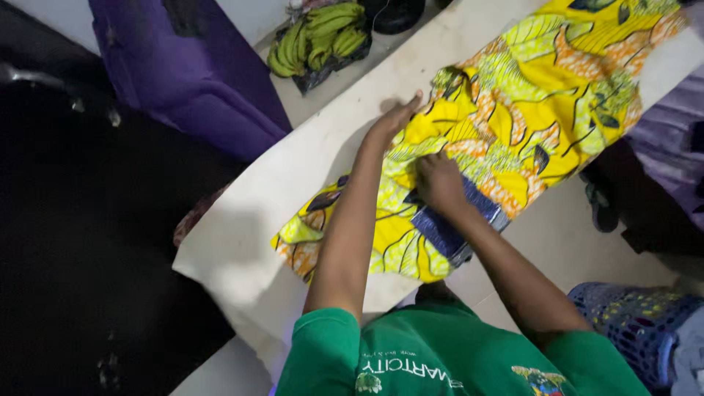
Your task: The person folds a yellow patterned cloth and a dark blue long-sleeved shirt on a white table. They smooth and align each item, fold them into compact rectangles, and place them on a nearby bed.
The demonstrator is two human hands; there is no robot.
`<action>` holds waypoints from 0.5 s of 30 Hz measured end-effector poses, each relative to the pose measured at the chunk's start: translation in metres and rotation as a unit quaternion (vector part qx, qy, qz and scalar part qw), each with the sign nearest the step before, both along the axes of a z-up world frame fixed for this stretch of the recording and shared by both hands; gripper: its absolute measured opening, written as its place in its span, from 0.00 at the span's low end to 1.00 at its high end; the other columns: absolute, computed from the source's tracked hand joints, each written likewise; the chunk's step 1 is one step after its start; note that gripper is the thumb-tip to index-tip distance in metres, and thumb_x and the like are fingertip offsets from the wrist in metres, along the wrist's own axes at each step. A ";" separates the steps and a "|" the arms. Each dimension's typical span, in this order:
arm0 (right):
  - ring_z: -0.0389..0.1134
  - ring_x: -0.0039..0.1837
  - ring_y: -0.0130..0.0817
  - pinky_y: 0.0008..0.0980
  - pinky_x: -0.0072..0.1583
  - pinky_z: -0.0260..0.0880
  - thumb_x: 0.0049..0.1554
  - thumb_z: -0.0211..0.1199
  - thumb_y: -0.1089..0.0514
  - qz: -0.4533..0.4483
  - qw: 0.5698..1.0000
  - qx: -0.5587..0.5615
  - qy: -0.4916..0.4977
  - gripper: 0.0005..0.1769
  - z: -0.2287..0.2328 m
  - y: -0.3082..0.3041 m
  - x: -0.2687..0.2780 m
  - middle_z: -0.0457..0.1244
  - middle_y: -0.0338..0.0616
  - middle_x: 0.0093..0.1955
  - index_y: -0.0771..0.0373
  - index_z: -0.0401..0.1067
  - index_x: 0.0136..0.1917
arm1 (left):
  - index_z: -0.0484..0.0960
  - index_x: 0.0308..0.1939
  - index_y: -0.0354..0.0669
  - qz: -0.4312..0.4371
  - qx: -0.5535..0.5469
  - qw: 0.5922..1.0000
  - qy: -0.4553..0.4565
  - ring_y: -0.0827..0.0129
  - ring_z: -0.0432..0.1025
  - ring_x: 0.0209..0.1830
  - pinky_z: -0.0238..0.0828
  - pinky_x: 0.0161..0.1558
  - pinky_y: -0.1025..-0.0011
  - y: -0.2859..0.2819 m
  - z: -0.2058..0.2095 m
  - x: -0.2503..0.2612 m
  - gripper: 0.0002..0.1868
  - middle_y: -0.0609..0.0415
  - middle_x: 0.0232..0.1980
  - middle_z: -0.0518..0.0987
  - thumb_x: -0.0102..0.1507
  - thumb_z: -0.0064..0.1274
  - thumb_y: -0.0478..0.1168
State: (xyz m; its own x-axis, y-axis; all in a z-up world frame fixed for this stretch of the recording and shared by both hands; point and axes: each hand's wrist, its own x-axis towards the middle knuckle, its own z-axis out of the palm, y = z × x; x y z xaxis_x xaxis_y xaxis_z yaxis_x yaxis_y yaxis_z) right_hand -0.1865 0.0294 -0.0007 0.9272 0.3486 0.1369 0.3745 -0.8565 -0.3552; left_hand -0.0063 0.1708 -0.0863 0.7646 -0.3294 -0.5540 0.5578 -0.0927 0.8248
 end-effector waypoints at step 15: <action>0.63 0.62 0.52 0.49 0.58 0.63 0.57 0.61 0.58 0.059 0.992 0.083 -0.076 0.16 -0.007 -0.041 0.073 0.67 0.49 0.60 0.61 0.73 0.58 | 0.84 0.44 0.49 0.130 0.328 0.881 -0.314 0.54 0.80 0.42 0.77 0.45 0.59 -0.016 0.020 0.031 0.14 0.47 0.41 0.85 0.56 0.66 0.42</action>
State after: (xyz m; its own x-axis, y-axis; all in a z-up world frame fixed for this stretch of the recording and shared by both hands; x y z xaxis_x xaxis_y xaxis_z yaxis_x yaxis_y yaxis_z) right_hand -0.1130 -0.0117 -0.0080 0.8454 0.4142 0.3373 0.5288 -0.7383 -0.4187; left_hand 0.0249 0.1545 -0.0658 0.9908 0.1356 -0.0011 0.0831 -0.6011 0.7948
